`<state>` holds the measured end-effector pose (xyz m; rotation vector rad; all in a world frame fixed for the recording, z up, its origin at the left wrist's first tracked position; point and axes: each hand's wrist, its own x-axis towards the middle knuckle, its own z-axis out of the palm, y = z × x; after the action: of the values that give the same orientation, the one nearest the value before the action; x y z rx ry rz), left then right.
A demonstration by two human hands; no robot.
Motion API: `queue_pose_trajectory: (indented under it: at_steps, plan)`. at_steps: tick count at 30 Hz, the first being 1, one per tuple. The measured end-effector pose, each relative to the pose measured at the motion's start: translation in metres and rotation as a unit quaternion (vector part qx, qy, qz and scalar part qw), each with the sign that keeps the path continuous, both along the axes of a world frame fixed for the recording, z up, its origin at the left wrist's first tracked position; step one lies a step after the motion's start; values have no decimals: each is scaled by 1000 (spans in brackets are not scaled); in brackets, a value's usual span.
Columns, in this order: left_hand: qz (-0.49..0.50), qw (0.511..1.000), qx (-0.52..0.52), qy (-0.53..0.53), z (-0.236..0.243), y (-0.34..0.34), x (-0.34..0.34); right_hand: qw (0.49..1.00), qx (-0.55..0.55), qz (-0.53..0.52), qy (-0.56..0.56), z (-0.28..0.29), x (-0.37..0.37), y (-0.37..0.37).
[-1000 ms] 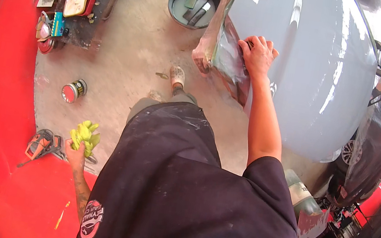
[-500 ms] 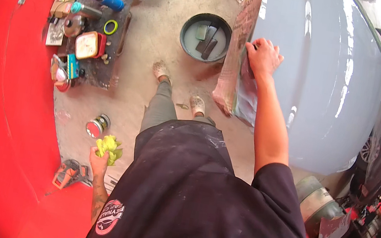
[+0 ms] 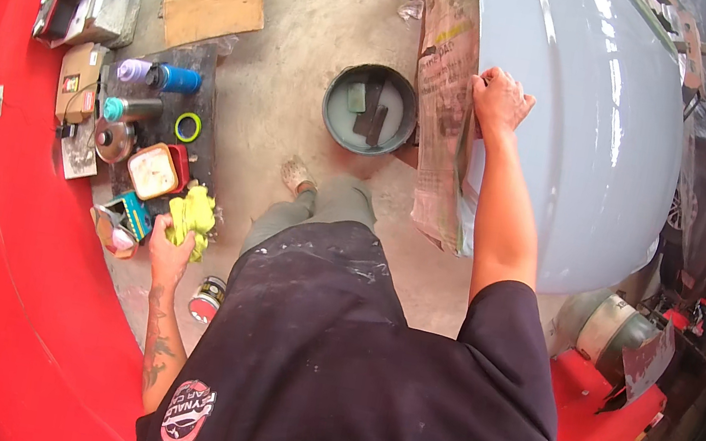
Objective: Wet sanding a car hood to smooth the finish during a paint or body repair process.
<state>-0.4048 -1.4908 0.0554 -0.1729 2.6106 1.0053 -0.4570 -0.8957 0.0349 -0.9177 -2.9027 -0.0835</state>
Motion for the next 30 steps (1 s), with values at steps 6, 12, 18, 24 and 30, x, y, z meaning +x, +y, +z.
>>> queue_pose_trajectory:
  at_steps: [6,12,18,24,30]
  plan:
    - [-42,997,34,51,33,35,-91,998,-34,-27,-37,0,72,-35]
    - [-84,989,87,80,36,78,-179,998,-52,-40,-11,15,27,-25]
    - [-83,992,65,70,30,113,-272,997,-40,-55,37,3,-103,27]
    - [-72,994,45,74,27,149,-373,994,-64,-68,61,-6,-242,84]
    - [-50,997,14,65,45,183,-464,986,-120,-102,50,-12,-353,131]
